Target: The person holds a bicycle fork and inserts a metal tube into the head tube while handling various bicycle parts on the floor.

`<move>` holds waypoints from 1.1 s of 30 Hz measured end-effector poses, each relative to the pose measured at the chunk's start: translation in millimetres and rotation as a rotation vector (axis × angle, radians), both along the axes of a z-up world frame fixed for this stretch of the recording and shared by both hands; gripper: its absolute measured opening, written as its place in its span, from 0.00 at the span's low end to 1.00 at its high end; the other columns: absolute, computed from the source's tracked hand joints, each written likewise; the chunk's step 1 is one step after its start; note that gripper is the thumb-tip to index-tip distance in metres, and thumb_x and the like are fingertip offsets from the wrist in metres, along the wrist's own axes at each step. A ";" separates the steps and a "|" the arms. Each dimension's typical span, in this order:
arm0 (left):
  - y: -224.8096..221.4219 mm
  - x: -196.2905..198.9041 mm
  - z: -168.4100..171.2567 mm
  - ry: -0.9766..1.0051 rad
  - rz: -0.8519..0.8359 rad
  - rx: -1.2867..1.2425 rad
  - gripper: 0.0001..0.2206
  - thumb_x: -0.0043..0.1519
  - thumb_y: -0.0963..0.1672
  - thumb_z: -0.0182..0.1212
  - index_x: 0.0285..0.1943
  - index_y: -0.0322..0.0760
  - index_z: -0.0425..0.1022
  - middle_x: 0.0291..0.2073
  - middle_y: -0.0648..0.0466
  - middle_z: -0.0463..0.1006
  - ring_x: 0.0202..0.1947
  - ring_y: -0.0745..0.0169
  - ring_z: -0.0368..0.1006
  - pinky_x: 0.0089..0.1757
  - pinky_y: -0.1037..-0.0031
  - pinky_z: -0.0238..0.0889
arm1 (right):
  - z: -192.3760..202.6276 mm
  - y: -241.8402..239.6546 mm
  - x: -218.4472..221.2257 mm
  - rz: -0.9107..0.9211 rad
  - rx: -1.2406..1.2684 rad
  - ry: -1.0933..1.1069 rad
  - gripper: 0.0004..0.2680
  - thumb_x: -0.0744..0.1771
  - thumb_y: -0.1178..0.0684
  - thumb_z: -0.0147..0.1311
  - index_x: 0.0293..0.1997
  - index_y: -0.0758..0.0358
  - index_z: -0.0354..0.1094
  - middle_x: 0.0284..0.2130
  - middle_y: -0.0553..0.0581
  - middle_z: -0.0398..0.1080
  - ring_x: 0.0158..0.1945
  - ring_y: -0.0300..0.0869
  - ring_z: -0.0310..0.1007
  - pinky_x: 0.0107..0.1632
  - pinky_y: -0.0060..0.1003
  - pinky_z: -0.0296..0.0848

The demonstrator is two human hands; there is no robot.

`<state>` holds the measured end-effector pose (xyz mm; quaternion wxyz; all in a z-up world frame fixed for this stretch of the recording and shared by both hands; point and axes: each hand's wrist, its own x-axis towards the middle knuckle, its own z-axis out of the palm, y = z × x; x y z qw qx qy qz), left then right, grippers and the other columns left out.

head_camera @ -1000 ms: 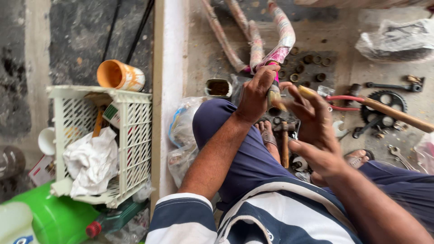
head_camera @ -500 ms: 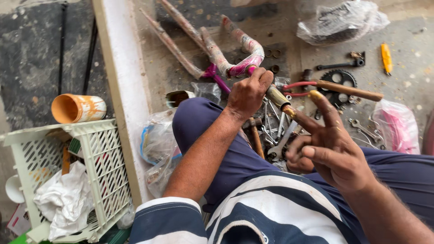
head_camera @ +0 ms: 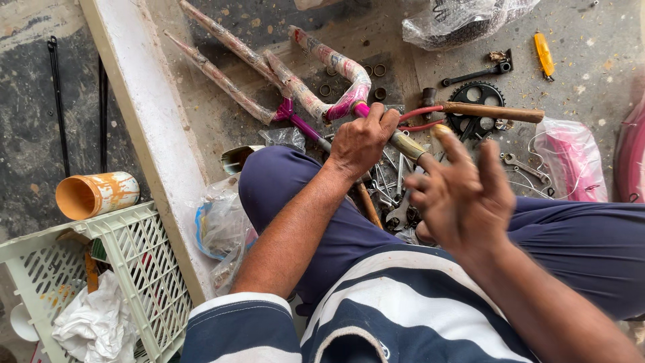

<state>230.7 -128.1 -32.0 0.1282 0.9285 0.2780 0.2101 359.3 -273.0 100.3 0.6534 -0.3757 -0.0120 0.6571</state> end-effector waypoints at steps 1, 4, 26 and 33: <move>-0.4 0.6 -0.8 0.005 -0.003 -0.005 0.04 0.64 0.39 0.54 0.45 0.39 0.66 0.36 0.49 0.70 0.23 0.54 0.77 0.25 0.62 0.71 | 2.0 -5.7 3.7 0.024 0.045 -0.018 0.44 0.68 0.24 0.51 0.86 0.62 0.26 0.75 0.77 0.51 0.47 0.45 0.72 0.47 0.31 0.74; -4.2 3.4 -2.8 0.023 -0.019 -0.015 0.03 0.64 0.39 0.54 0.43 0.38 0.66 0.35 0.49 0.70 0.23 0.54 0.78 0.25 0.63 0.71 | -7.2 -2.6 0.6 -0.005 -0.027 -0.035 0.46 0.65 0.21 0.49 0.84 0.61 0.25 0.72 0.79 0.49 0.48 0.46 0.76 0.45 0.32 0.75; 3.1 -13.9 -2.9 -0.027 0.017 -0.029 0.06 0.64 0.37 0.52 0.47 0.38 0.66 0.37 0.48 0.71 0.28 0.51 0.78 0.28 0.61 0.72 | -14.9 -42.3 25.7 0.285 0.198 -0.459 0.25 0.70 0.58 0.55 0.77 0.57 0.49 0.61 0.69 0.64 0.54 0.46 0.73 0.53 0.42 0.77; 0.9 -10.4 -1.3 -0.010 0.008 -0.024 0.05 0.64 0.38 0.52 0.46 0.38 0.66 0.37 0.48 0.71 0.26 0.52 0.78 0.27 0.61 0.71 | -29.6 -50.6 19.4 0.239 0.117 0.075 0.24 0.69 0.65 0.53 0.77 0.63 0.51 0.57 0.75 0.66 0.47 0.46 0.74 0.42 0.35 0.74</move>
